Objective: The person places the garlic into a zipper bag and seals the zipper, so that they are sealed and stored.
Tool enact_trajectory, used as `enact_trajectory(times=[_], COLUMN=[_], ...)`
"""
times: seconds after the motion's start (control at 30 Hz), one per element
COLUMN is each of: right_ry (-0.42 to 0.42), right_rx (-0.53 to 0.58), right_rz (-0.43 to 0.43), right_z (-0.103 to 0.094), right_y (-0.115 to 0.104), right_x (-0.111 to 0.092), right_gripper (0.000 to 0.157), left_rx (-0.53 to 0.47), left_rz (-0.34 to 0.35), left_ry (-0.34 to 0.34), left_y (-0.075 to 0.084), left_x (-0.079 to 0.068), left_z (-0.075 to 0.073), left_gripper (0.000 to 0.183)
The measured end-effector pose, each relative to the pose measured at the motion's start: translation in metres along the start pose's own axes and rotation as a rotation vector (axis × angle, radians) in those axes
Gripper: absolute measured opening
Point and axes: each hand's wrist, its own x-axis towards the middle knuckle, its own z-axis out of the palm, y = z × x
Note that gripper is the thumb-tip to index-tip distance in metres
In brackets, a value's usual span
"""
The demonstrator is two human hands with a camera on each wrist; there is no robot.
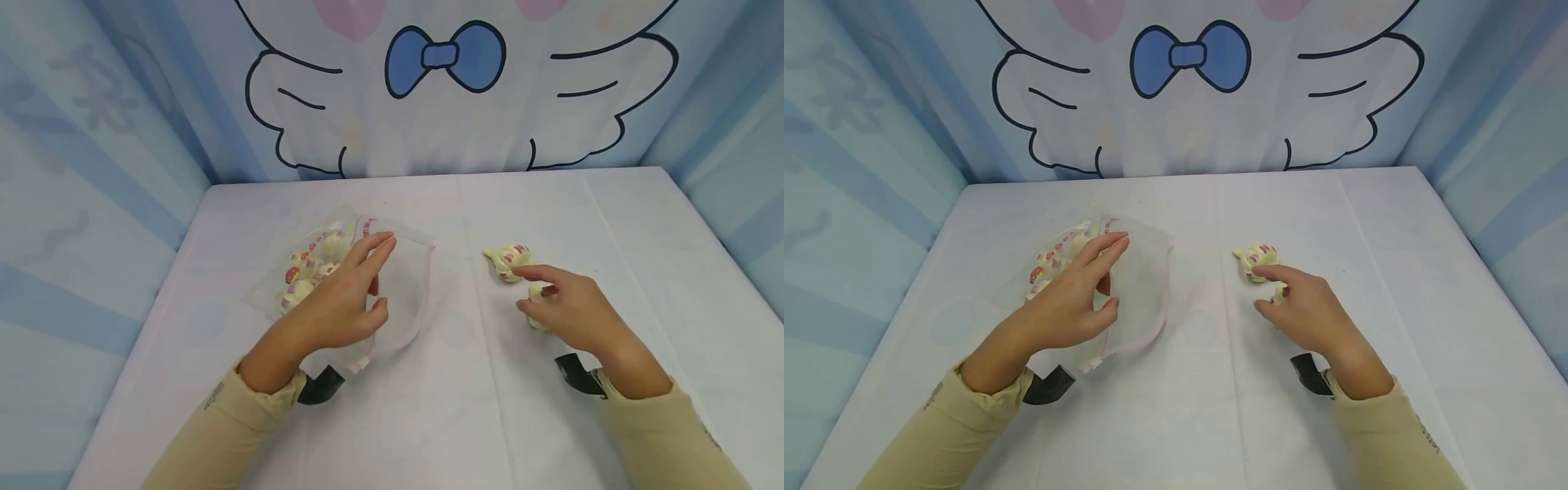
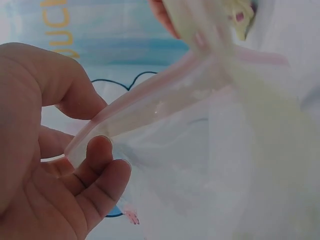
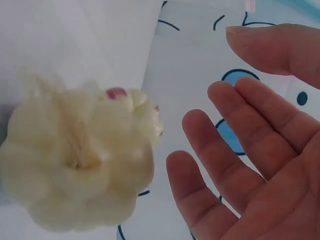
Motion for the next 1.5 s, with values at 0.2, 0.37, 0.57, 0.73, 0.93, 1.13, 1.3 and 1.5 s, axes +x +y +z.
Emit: enact_trajectory(times=[0.2, 0.37, 0.57, 0.73, 0.93, 1.13, 1.3, 1.5], right_ry=[-0.023, -0.075, -0.091, -0.098, -0.109, -0.055, -0.032, -0.102], right_rx=[-0.075, -0.091, -0.078, -0.081, -0.09, -0.066, -0.059, -0.053], right_rz=[0.011, 0.013, 0.031, 0.024, -0.009, -0.043, -0.045, -0.085], right_z=[-0.009, -0.01, -0.007, -0.005, -0.001, 0.007, 0.014, 0.018], right_y=[0.025, 0.037, 0.042, 0.043, 0.046, 0.043, 0.041, 0.042], right_x=[-0.002, -0.003, -0.002, -0.003, -0.003, -0.002, 0.0, 0.002], right_gripper=[0.058, 0.062, 0.058, 0.055, 0.055, 0.052, 0.062, 0.08], left_rx=[-0.015, -0.03, -0.045, -0.041, -0.044, -0.052, -0.062, -0.061], left_rz=[0.009, 0.017, 0.009, -0.005, -0.025, -0.034, -0.038, -0.043], left_ry=[-0.018, -0.05, -0.077, -0.084, -0.089, -0.087, -0.078, -0.078], left_y=[-0.001, -0.003, -0.006, -0.009, -0.007, -0.007, -0.008, -0.007], left_x=[-0.001, -0.001, -0.001, 0.0, 0.001, 0.001, 0.0, 0.0], left_z=[-0.002, -0.006, -0.011, -0.014, -0.016, -0.015, -0.015, -0.016], left_gripper=[0.071, 0.066, 0.063, 0.063, 0.064, 0.065, 0.065, 0.066])
